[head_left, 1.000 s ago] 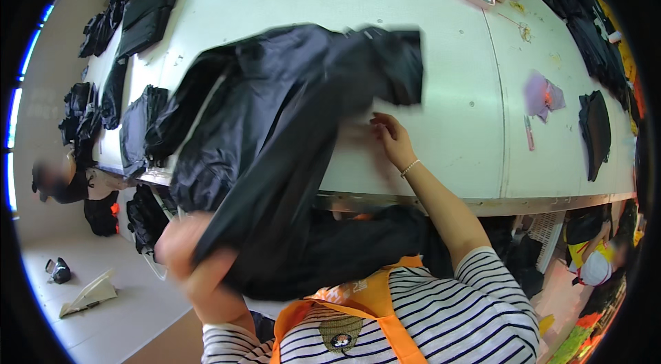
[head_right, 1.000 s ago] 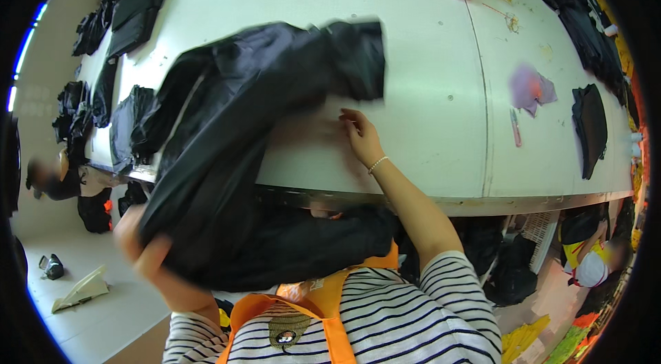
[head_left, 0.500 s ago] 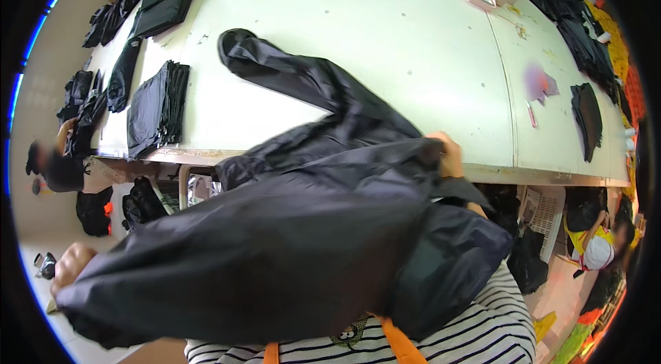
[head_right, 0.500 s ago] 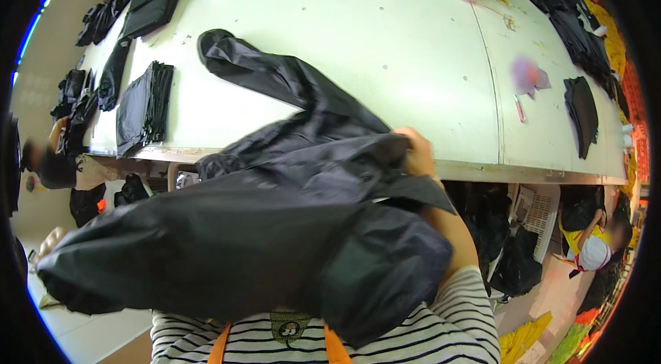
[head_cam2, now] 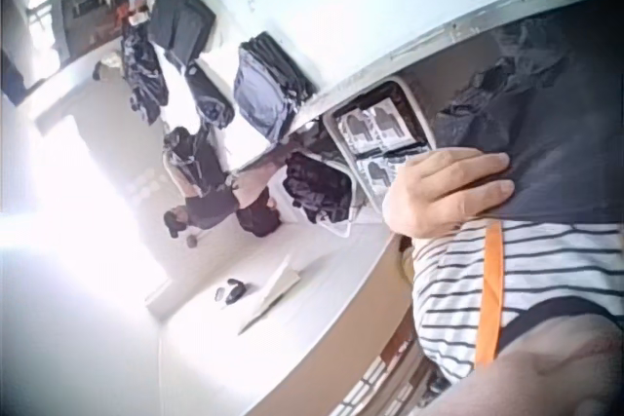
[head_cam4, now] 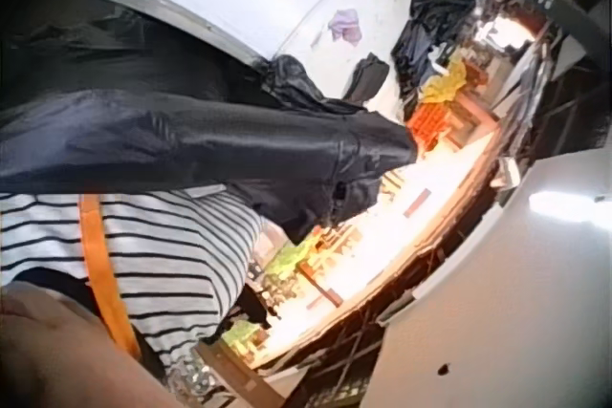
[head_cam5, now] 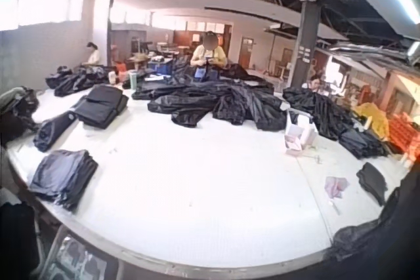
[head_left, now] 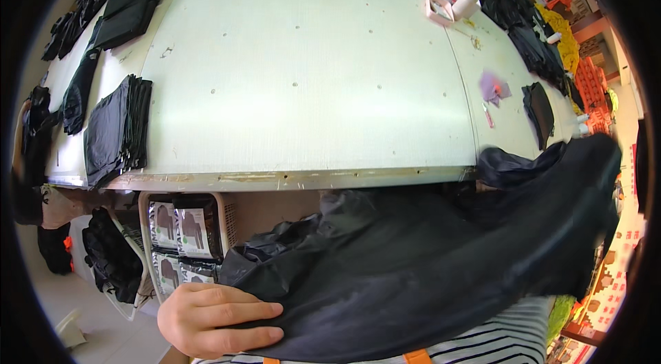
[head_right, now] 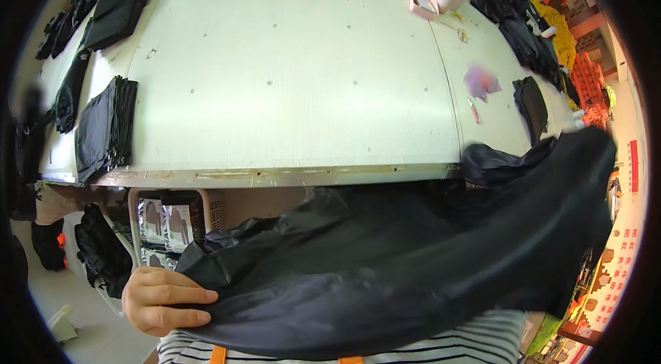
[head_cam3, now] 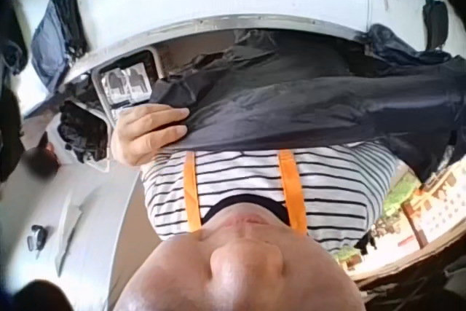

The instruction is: The person folds a black jacket on a white table. They smooth the fabric, fold the sleeves inward, fold the body in half, and then fold it again into a compact rectangle. The folded jacket is placed on a stack of similar folded jackets.

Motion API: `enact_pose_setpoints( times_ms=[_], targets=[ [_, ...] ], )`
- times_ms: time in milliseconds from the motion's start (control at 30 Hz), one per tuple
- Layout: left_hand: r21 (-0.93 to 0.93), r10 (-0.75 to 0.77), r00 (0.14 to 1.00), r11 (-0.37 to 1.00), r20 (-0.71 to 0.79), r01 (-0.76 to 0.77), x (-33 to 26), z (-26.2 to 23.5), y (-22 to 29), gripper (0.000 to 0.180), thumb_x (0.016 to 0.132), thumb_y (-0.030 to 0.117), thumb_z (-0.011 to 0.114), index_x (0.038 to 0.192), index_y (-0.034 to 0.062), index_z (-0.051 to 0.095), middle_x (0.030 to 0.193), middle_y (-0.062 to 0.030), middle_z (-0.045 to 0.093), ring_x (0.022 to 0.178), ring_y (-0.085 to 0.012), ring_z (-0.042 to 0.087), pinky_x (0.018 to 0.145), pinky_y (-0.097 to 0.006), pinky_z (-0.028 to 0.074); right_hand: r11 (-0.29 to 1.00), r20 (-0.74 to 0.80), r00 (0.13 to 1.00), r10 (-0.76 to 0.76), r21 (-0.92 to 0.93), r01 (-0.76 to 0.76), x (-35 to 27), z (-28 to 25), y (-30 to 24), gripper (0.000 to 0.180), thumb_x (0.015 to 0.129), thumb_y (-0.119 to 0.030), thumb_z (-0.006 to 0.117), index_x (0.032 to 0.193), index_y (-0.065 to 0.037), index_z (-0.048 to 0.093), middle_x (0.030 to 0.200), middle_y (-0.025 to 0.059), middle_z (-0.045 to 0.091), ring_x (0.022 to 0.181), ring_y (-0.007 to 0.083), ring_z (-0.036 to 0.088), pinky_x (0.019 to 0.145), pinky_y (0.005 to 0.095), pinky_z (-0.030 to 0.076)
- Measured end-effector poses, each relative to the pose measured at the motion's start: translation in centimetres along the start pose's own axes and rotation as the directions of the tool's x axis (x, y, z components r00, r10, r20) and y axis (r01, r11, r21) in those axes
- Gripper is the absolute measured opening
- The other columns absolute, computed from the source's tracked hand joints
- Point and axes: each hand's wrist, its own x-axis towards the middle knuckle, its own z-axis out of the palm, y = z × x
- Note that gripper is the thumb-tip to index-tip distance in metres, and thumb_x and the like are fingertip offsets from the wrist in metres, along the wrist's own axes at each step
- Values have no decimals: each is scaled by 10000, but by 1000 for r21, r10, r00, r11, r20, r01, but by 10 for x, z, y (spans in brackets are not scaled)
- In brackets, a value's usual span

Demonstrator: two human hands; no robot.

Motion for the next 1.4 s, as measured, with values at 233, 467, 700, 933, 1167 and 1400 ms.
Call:
enact_pose_setpoints(
  times_ms=[233, 467, 700, 933, 1167, 1400],
  targets=[
    [-212, -675, 550, 705, -492, 676, -68, 34, -3, 249, 672, -58, 507, 895, -63, 618, 868, -174, 667, 827, -237, 649, 825, -300, 482, 615, 195, 717, -669, 687, 387, -120, 321, -470, 391, 868, -142, 520, 1244, -35, 528, 1283, 255, 477, 1191, 362, 491, 988, 409, 409],
    [-85, -562, 7, 136, -827, 987, -116, 86, -139, 493, 753, -72, 557, 1240, -23, 504, 1256, -185, 532, 1205, -300, 485, 1034, -377, 361, -11, -22, 56, -998, 979, 202, -411, 455, -712, 569, 841, -51, 530, 1397, -55, 409, 1482, 257, 297, 1397, 343, 280, 1124, 368, 281],
    [160, -519, 120, -34, -847, 987, -47, 79, -340, 1041, 599, 316, 860, 1430, 20, 308, 1391, -259, 379, 1294, -415, 349, 1073, -470, 299, 321, 571, -109, -814, 598, 734, -458, 459, -485, 708, 840, -389, 640, 1449, -188, 339, 1506, 207, 235, 1348, 461, 241, 1036, 644, 226],
    [-84, -246, -53, 120, -968, 989, -127, 4, -378, 612, 844, 239, 707, 1326, -45, 459, 1178, -214, 607, 1090, -311, 585, 961, -373, 432, 451, 670, -37, -741, 538, 712, -419, 474, -408, 723, 875, -500, 568, 1472, -169, 328, 1552, 169, 201, 1428, 396, 153, 1118, 575, 147],
    [-107, 106, -106, -8, -989, 994, -191, -100, -377, 430, 819, 135, 672, 1198, -24, 543, 1252, -202, 567, 1116, -334, 557, 964, -420, 419, 398, 634, 29, -773, 449, 800, -416, 493, -428, 704, 888, -476, 565, 1475, -174, 320, 1539, 172, 234, 1407, 402, 211, 1096, 590, 188],
    [507, -639, 205, -335, -741, 794, -153, -41, -403, 727, 851, 503, 594, 1457, 170, 369, 1535, -127, 278, 1437, -316, 188, 1143, -531, 83, 620, 837, 288, -465, 75, 781, -410, 404, -328, 764, 896, -536, 519, 1514, -200, 221, 1567, 174, 138, 1416, 441, 152, 1070, 651, 175]
  ],
)
